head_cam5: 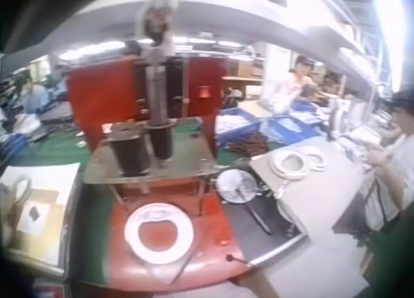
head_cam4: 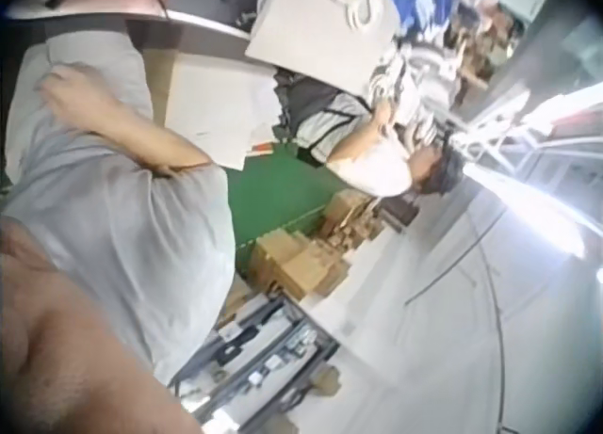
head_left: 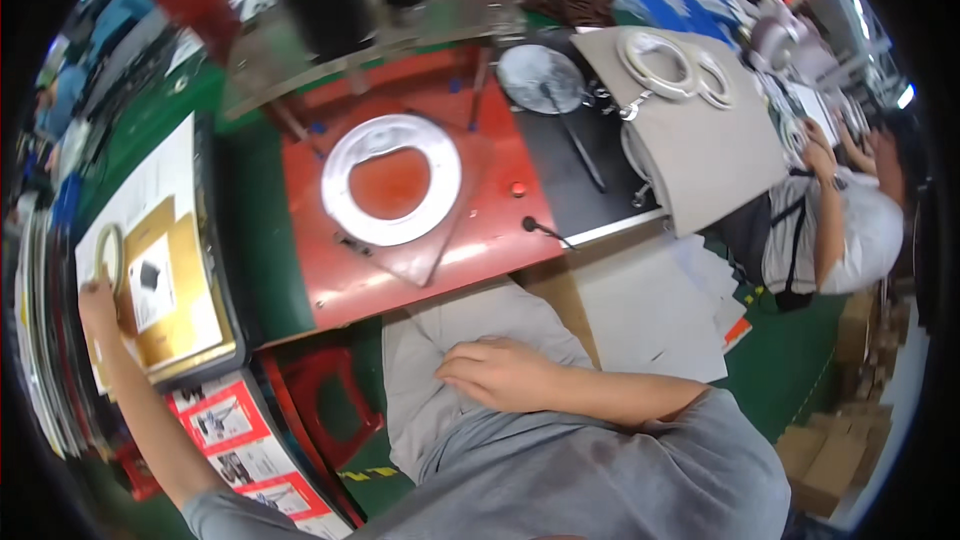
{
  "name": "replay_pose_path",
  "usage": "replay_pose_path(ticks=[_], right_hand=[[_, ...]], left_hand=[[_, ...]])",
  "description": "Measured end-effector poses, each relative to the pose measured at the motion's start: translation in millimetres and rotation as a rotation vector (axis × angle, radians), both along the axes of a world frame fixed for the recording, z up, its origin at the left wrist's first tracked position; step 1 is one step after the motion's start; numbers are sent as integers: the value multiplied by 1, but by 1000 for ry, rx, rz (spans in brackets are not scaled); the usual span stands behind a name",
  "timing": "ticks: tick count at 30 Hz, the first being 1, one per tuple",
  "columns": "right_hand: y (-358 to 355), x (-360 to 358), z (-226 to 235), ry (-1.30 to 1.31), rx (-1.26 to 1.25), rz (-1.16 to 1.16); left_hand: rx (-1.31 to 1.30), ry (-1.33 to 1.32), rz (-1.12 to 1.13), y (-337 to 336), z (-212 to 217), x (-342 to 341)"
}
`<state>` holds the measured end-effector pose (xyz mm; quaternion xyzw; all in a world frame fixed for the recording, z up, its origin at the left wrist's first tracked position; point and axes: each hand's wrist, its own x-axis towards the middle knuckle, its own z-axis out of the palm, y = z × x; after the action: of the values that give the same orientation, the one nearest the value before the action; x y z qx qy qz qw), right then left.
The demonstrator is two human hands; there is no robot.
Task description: Assembling ring-shaped LED lights by fitting components into housings and using a mechanical press machine.
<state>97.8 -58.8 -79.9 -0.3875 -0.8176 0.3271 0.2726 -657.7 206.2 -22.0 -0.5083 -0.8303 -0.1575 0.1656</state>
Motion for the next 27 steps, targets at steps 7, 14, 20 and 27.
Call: replay_pose_path(ticks=[7,14,20,27], right_hand=[[5,6,5,79,24,-6],[43,-17,59,436,-255,40],[68,-44,91,1014,-516,154],[65,-5,104,969,-664,-46]], left_hand=[[14,-433,-343,-36,14,114],[225,-624,-678,-125,80,284],[239,-432,-762,-194,79,456],[74,-1134,-1006,-218,49,518]])
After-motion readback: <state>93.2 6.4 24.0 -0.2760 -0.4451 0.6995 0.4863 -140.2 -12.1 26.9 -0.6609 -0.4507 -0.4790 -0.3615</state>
